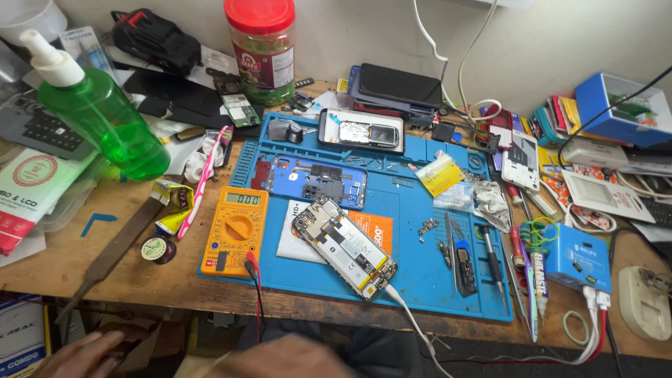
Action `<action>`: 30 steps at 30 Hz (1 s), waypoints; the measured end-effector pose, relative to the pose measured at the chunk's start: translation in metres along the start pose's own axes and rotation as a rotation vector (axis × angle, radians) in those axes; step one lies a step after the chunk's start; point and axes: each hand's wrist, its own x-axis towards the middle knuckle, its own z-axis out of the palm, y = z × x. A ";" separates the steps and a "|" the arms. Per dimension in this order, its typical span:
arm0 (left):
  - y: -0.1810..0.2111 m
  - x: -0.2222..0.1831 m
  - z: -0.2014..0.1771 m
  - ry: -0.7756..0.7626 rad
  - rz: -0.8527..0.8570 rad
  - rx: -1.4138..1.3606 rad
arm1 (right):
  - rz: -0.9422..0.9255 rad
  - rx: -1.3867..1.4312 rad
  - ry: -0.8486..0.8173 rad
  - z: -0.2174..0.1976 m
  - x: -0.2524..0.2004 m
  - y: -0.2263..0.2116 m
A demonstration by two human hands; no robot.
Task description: The person repairs a smartphone by opening the back cover, testing the battery with a multimeter, and using tweezers to adjust internal components. They connect a charging cable to verify power and manipulate small parts on the motherboard.
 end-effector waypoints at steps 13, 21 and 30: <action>0.358 0.051 -0.185 0.271 0.766 -0.355 | 1.053 -0.049 0.448 -0.070 -0.093 0.060; 0.407 0.090 -0.178 0.233 0.791 -0.269 | 0.877 -0.179 0.372 -0.073 -0.085 0.065; 0.400 0.092 -0.157 0.246 0.804 -0.231 | 0.775 -0.243 0.093 -0.081 -0.071 0.074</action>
